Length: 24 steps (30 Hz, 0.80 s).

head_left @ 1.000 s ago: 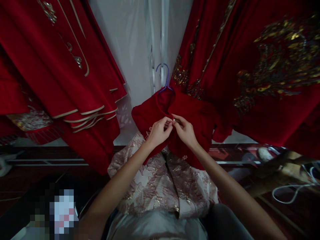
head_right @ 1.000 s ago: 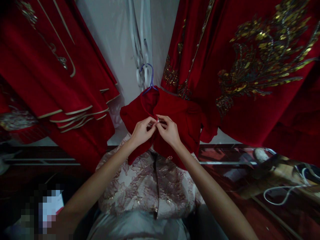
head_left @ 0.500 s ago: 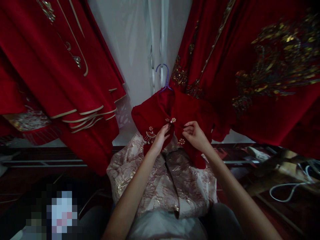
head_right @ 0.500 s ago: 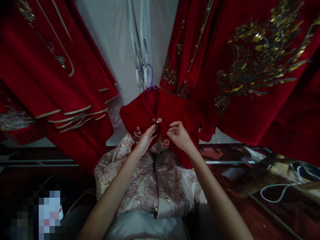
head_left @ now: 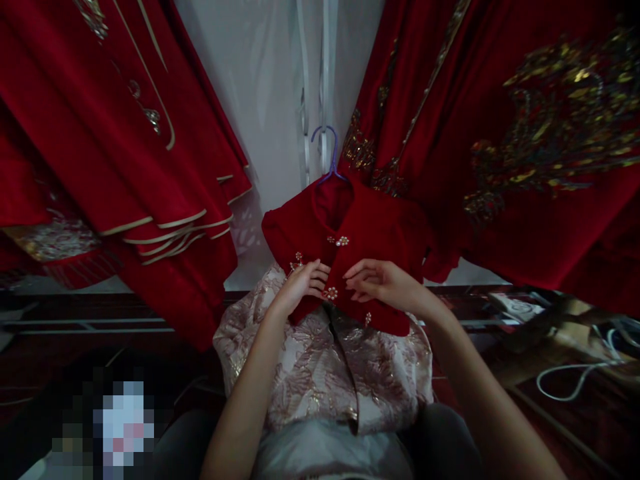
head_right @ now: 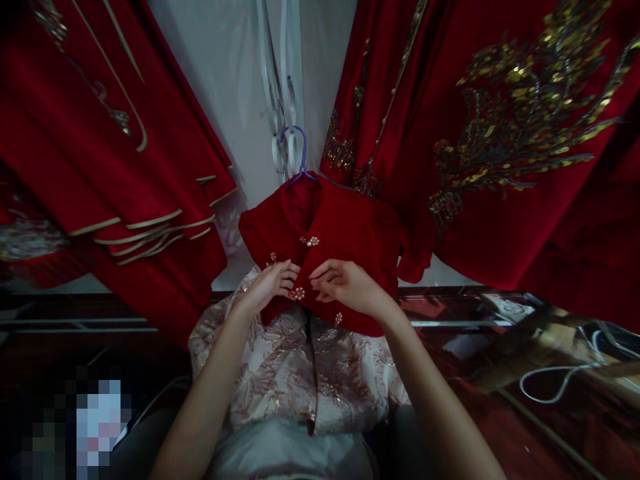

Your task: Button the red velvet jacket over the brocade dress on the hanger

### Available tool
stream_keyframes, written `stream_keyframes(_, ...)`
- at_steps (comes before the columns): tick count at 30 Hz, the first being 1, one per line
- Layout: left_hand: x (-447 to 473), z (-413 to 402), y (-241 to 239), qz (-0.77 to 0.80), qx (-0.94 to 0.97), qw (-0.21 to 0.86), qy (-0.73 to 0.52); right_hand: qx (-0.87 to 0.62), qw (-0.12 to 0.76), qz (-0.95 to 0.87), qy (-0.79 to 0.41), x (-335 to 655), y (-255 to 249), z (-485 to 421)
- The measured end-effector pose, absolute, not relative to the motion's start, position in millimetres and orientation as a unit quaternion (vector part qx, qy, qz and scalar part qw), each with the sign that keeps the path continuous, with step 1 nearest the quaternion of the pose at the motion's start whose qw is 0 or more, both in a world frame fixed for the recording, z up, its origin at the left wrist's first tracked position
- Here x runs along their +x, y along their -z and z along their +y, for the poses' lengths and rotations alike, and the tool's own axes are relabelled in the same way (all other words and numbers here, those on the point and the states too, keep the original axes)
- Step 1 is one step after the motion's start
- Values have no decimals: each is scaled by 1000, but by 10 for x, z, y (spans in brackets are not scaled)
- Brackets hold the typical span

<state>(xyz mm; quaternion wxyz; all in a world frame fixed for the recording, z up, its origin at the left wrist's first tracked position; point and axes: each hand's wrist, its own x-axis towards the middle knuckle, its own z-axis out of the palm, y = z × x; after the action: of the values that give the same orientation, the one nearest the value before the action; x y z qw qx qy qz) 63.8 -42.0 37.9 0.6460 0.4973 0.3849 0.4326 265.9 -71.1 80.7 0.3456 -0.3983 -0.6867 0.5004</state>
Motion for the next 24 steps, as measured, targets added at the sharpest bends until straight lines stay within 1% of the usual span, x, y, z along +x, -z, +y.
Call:
stream_keyframes(5,571,-494,-368,380,537,639,-399,-439,345,-743,-369,2391,-542,-672)
stream_keyframes(11,641,-513,-362,391,547,612,-417,-443,373,-733,-357,2306,-456,-645)
stream_keyframes(13,622,-463,-353,411,573,549,-448,-448,386,-725,-354,2315,-477,-632)
stream_keyframes(17,462,-260,-186,485,590,298,-573,-453,444,-696,-336,2339,-533,-570)
stream_keyframes(18,410,-205,-120,500,580,252,-591,-451,462,-687,-335,2336,-542,-547)
stream_keyframes(19,362,-158,-57,510,571,233,-599,-444,479,-678,-337,2325,-546,-522)
stream_keyframes(21,296,-95,39,514,558,258,-598,-424,503,-670,-342,2280,-537,-466)
stream_keyframes(24,288,-79,67,490,537,339,-597,-397,509,-685,-338,2155,-486,-360)
